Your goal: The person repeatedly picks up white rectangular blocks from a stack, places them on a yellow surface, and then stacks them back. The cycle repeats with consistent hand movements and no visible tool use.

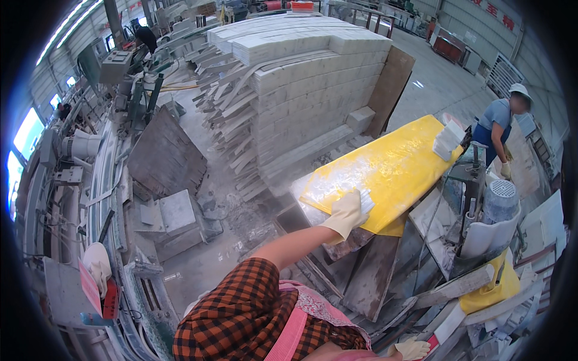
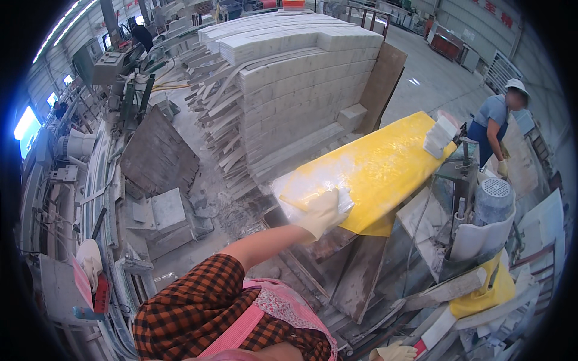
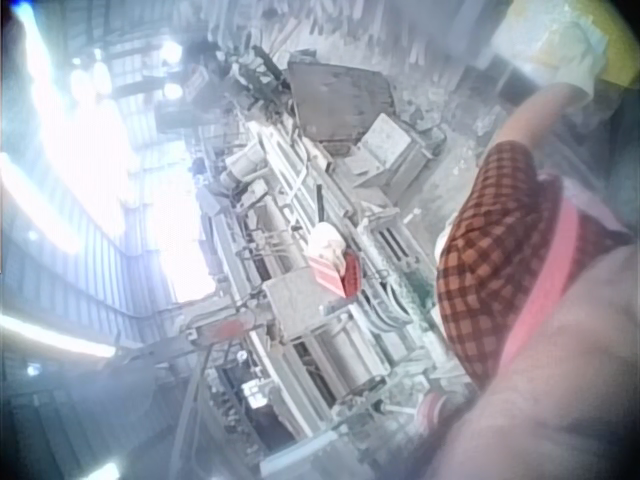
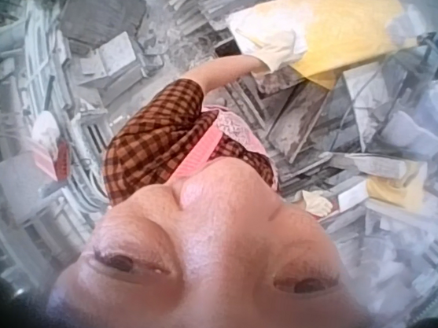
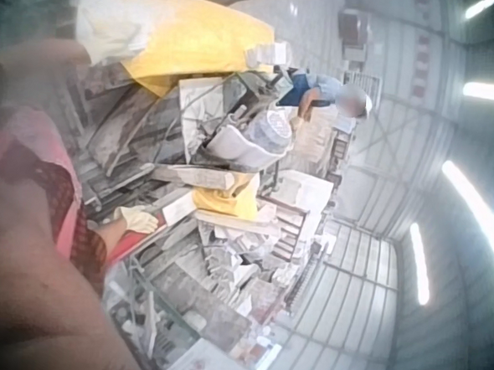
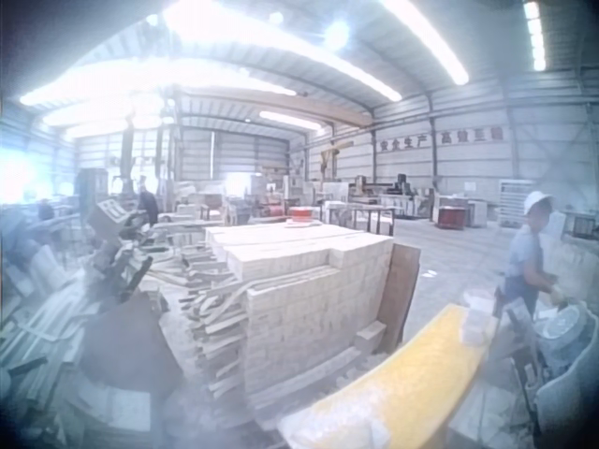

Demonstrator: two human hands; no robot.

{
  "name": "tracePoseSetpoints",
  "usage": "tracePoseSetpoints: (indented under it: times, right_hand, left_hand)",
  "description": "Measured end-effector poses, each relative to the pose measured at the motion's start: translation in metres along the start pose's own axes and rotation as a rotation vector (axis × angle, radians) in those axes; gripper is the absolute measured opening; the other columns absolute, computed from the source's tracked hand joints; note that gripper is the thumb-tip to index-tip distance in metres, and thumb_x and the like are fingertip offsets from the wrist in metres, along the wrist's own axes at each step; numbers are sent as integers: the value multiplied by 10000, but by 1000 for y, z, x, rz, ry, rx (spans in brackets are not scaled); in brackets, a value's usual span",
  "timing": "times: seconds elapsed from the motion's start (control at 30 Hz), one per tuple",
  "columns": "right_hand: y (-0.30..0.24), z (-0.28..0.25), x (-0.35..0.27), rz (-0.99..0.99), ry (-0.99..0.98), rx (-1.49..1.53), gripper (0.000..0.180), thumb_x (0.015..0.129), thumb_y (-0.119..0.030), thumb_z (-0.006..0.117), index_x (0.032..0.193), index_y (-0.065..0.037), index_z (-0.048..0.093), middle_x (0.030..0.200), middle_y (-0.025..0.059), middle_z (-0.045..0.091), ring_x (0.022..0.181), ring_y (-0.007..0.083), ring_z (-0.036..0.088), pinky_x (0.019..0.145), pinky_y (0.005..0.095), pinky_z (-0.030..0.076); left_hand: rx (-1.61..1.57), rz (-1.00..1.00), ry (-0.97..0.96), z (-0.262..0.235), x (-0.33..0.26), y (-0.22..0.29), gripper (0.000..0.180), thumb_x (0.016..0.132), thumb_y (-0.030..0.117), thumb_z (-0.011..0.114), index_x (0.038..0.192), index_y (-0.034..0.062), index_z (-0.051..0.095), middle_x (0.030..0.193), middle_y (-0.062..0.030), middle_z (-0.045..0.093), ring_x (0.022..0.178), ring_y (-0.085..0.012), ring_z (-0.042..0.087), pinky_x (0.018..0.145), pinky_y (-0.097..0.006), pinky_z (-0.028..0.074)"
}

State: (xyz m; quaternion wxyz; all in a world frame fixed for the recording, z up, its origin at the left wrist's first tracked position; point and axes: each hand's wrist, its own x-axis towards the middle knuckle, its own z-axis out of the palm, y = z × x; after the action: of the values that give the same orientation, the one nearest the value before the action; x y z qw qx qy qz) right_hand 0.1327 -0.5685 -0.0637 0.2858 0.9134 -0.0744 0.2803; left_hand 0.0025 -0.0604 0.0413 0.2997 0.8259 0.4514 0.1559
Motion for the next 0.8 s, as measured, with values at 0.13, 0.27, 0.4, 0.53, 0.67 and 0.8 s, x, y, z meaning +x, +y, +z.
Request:
tracePoseSetpoints:
  times: [0.13,0.27,0.4,0.53,0.67,0.8]
  right_hand:
    - [1,12,-3,16,-84,44,635,993,-518,426,1249,25,633,1196,192,661,1118,345,632,989,483,457]
    - [1,18,-5,28,-133,70,641,992,-518,428,1259,31,623,1210,200,650,1133,352,622,1001,488,447]
    - [1,21,-8,37,-166,91,647,991,-518,429,1269,37,612,1224,209,640,1148,359,611,1012,493,436]
    - [2,23,-11,45,-188,97,654,990,-518,430,1279,43,602,1238,218,630,1163,366,601,1023,498,426]
    - [1,26,-13,54,-211,107,662,989,-518,432,1289,50,592,1252,226,620,1178,373,591,1034,502,416]
    - [0,28,-13,63,-223,110,670,988,-519,433,1299,56,581,1267,235,609,1193,381,580,1045,507,405]
  left_hand:
    - [-52,15,-23,-6,-5,1,668,745,295,783,1270,-31,532,1121,-243,684,1041,-394,688,873,-466,557]
    - [-128,118,8,-18,-22,1,492,821,262,706,1155,-50,525,1062,-285,654,1022,-443,647,881,-486,511]
    - [-176,97,44,-20,-22,5,451,839,263,692,1120,-54,538,1051,-300,647,1014,-463,635,880,-493,500]
    - [-93,14,-1,-10,-9,6,501,809,291,730,1154,-34,566,1075,-281,660,1015,-448,654,873,-495,520]
    - [-54,-14,-10,-2,-3,2,529,778,300,762,1166,-13,586,1085,-261,672,1017,-430,669,870,-495,531]
    - [-66,0,31,-2,-4,2,526,764,291,772,1159,-6,595,1085,-254,676,1016,-426,673,868,-492,533]
